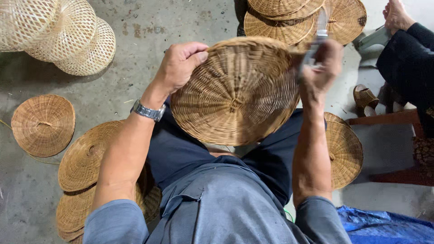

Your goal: The person sits on the floor and uses shears to trim excess woven strands from the center of round wicker baskets. They handle each basket individually, rotating it to access different areas, and place the trimmed baskets into a stack.

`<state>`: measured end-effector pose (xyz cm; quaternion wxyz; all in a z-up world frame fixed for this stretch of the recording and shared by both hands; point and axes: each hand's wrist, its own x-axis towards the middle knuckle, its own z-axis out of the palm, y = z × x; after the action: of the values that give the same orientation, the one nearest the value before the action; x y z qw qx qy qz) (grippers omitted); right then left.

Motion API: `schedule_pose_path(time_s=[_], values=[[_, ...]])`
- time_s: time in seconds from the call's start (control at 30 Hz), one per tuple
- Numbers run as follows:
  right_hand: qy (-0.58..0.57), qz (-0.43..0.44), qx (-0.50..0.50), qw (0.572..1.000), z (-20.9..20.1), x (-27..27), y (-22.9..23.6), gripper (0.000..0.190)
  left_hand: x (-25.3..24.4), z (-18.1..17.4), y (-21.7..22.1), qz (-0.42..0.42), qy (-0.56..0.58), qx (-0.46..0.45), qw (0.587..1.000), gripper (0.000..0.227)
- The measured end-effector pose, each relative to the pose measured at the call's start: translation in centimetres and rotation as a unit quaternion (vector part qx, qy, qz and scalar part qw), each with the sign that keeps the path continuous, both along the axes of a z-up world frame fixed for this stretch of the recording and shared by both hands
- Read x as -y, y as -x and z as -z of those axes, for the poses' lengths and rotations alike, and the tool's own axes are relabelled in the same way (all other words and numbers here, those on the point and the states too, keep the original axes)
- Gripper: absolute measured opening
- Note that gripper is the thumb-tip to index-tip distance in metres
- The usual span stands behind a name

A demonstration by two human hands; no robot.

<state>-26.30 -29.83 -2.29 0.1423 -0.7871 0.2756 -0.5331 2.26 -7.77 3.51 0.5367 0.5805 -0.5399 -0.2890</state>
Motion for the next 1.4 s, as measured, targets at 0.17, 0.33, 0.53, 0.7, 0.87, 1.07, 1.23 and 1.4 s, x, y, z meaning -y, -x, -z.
schedule_pose_path(time_s=[0.17, 0.33, 0.53, 0.7, 0.87, 1.07, 1.23, 1.4], values=[[0.0, 0.02, 0.01, 1.0, -0.1, -5.4, 0.5, 0.021, -1.0, 2.7, 1.1, -0.072, 0.059, -0.245, 0.965, 0.027], [-0.135, -0.067, -0.1, 0.983, 1.6, -14.1, -3.8, 0.029, -0.9, 5.3, 5.2, -0.169, 0.139, -0.291, 0.931, 0.03], [-0.2, -0.068, -0.154, 0.965, 1.0, -15.8, -6.1, 0.037, -0.7, 6.1, 7.1, -0.173, 0.199, -0.366, 0.892, 0.032], [-0.151, -0.066, -0.137, 0.977, 0.8, -15.6, -6.7, 0.036, -0.3, 7.0, 7.6, -0.181, 0.186, -0.372, 0.891, 0.033], [-0.159, -0.061, -0.15, 0.974, 0.9, -15.6, -6.9, 0.036, 0.0, 7.7, 7.4, -0.175, 0.195, -0.384, 0.885, 0.034], [-0.178, -0.061, -0.146, 0.971, 1.1, -15.7, -7.2, 0.035, 0.2, 8.2, 7.3, -0.176, 0.201, -0.411, 0.872, 0.033], [-0.143, -0.064, -0.165, 0.974, 1.4, -15.2, -7.2, 0.033, 0.3, 8.6, 7.4, -0.189, 0.19, -0.409, 0.872, 0.033], [-0.117, -0.075, -0.208, 0.968, 1.3, -15.1, -7.2, 0.036, 0.1, 8.9, 7.3, -0.188, 0.194, -0.425, 0.864, 0.032]])
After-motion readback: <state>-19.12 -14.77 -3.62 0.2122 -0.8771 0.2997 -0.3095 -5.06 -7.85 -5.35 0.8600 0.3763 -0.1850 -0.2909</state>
